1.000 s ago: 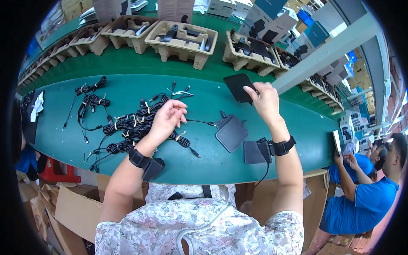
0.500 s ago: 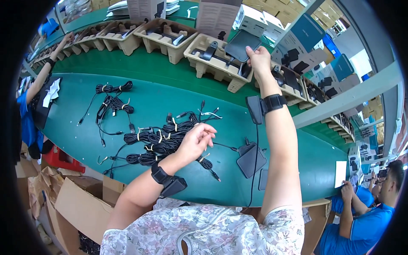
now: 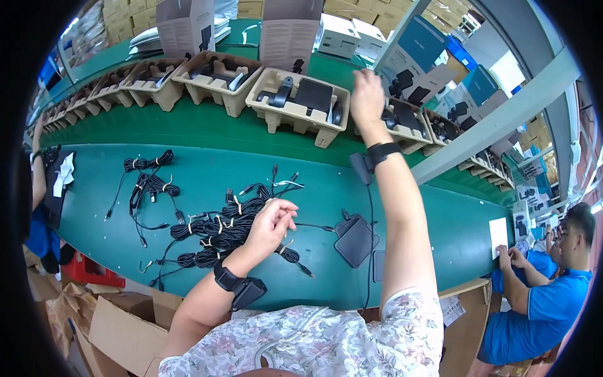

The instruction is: The person picks up a base from a box, connects a cable to it, and places the assembly into a cardboard tray. They repeat this process several times and occasionally write in a notebook.

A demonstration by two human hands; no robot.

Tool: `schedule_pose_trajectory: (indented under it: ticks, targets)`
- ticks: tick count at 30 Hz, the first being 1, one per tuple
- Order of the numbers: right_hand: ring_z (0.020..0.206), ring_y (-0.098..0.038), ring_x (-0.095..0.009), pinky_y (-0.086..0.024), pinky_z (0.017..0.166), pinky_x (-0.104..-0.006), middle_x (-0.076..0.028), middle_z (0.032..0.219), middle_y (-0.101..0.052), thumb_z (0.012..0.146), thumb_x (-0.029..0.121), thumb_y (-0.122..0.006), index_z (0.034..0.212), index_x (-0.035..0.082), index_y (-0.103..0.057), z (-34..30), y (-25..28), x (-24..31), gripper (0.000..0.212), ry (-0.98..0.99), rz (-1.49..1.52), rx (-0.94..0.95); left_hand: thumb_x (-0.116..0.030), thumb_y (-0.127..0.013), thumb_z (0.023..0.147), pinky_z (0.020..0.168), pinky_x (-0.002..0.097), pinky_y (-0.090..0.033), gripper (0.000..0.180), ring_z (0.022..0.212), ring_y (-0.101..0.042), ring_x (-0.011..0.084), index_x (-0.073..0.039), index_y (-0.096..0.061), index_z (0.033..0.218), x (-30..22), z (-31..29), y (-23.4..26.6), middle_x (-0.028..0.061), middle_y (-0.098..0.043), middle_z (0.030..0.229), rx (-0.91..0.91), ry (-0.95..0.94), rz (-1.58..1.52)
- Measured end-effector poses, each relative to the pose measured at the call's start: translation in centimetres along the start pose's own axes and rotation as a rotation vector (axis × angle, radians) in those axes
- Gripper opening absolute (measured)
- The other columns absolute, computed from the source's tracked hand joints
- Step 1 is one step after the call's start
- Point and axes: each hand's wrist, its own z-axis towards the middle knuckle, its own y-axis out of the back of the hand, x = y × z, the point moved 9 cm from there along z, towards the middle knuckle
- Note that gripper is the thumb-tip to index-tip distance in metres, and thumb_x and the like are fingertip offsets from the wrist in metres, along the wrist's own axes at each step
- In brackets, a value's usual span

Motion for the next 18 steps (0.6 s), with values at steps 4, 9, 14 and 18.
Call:
schedule_pose_trajectory:
  ticks: [4, 9, 14, 18]
  targets:
    - [0.094, -0.053, -0.032, -0.046, 0.080, -0.0389, -0.011, 0.097, -0.058, 0.077, 0.007, -0.055, 0.098, 0.006, -0.062, -1.5, -1.6, -5.3, 0.022, 0.049, -0.019, 0.145, 0.002, -0.046, 0.088, 0.057, 0.0215, -0.045, 0.013, 0.070, -0.058, 0.0094, -0.003, -0.052, 0.098, 0.1, 0.0, 0.1, 0.0054, -0.050, 0.088, -0.005, -0.016, 0.030]
    - [0.095, -0.052, -0.030, -0.045, 0.082, -0.0376, -0.011, 0.094, -0.058, 0.074, 0.005, -0.058, 0.094, 0.009, -0.065, -3.8, -3.3, -8.8, 0.022, -0.106, -0.013, 0.342, 0.002, -0.046, 0.089, 0.056, 0.0207, -0.044, 0.012, 0.069, -0.058, 0.0086, -0.003, -0.052, 0.098, 0.2, -0.2, 0.2, 0.0052, -0.050, 0.089, 0.004, 0.018, 0.045]
    - [0.094, -0.053, -0.030, -0.045, 0.081, -0.0383, -0.012, 0.093, -0.058, 0.074, 0.005, -0.059, 0.094, 0.009, -0.066, -4.3, -3.6, -8.5, 0.022, -0.104, -0.112, 0.416, 0.001, -0.046, 0.089, 0.054, 0.0200, -0.043, 0.012, 0.069, -0.057, 0.0079, -0.003, -0.051, 0.099, 0.2, 0.1, 0.2, 0.0051, -0.050, 0.089, 0.018, 0.057, 0.031]
    - [0.093, -0.054, -0.029, -0.046, 0.080, -0.0382, -0.011, 0.089, -0.059, 0.077, 0.010, -0.053, 0.090, 0.010, -0.067, -4.3, -3.8, -10.7, 0.019, -0.316, -0.085, 0.412, 0.001, -0.046, 0.089, 0.053, 0.0198, -0.042, 0.012, 0.069, -0.057, 0.0078, -0.003, -0.051, 0.099, 0.4, 0.1, 0.1, 0.0054, -0.050, 0.089, 0.029, 0.062, 0.008]
